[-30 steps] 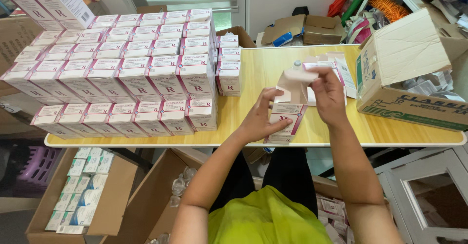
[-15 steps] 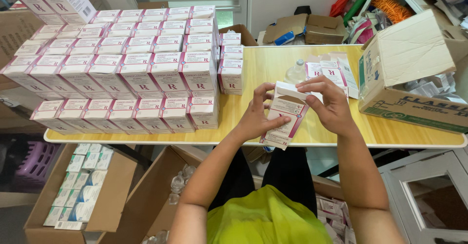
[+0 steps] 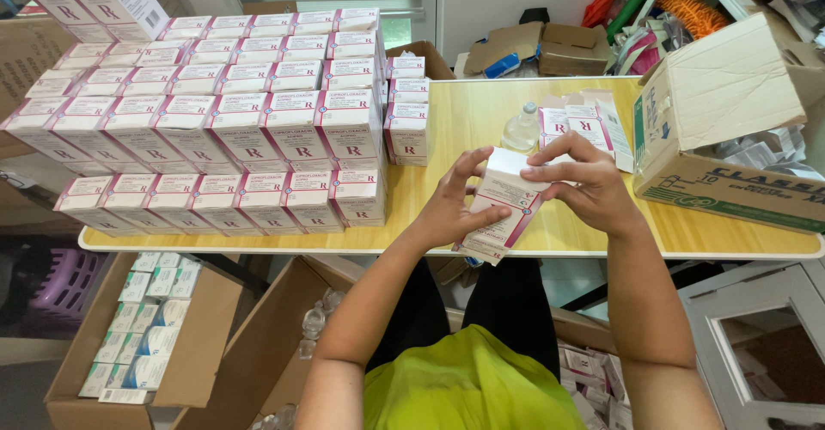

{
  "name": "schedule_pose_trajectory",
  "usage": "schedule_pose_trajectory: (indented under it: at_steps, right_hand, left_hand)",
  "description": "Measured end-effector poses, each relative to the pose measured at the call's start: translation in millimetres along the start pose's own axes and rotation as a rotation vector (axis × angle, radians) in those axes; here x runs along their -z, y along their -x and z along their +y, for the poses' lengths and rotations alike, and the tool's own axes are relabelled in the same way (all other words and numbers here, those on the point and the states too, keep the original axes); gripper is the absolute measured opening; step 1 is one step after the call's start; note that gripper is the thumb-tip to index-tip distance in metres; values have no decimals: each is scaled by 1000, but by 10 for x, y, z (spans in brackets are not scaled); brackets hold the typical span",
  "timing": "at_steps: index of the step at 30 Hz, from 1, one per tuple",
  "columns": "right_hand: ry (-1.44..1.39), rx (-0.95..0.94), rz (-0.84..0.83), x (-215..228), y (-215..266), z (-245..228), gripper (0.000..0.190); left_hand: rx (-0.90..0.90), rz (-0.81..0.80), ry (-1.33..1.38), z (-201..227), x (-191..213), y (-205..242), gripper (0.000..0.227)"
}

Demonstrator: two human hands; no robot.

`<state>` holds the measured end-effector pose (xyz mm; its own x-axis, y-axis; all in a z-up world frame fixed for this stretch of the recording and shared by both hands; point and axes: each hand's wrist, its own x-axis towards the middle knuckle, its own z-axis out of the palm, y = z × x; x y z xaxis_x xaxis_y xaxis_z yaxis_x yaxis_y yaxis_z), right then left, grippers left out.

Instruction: The person packs small clear plastic bottles into white and pink medicine boxes. They retrieve bottles from a cardboard box, place them into open boxes on a table, fold the flaps, and stack the completed boxes. A second person is visible in the background also handling boxes.

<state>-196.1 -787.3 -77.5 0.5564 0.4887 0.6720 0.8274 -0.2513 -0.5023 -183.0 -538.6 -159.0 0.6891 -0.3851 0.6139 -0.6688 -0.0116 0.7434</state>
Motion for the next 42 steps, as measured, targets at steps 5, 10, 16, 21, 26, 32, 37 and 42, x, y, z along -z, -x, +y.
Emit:
schedule_pose_trajectory:
  at_steps: [5,10,16,21,26,32,37,42]
  right_hand:
    - [-29,6,-74,38,15,8,37]
    - [-17,-9,-135,17,21,-54,42]
    - [140,-214,-117,-163,40,-9,61]
    - [66,-250,-37,-401,207,253,73]
    - [57,-335,-5,-608,518,547,54]
    - [47,-330,207,-633,785,720,40]
    - [449,-247,499,-6,1146,1014,21]
    - [773,-481,866,1577,1525,1307,8]
  left_hand:
    - [-36,7,-56,109,43,3,81]
    - [-25,26,-115,212,73,-26,63]
    - [151,66,-156,12,-24,-120,50]
    - [445,248,9,-602,-139,-258,51]
    - [573,127,-265,-1187,-111,-123,56]
    - [484,215,-351,-1232,-130,69,69]
    - [341,239,-443,-897,-7,157,70]
    - [285,252,-418,-539,52,109,70]
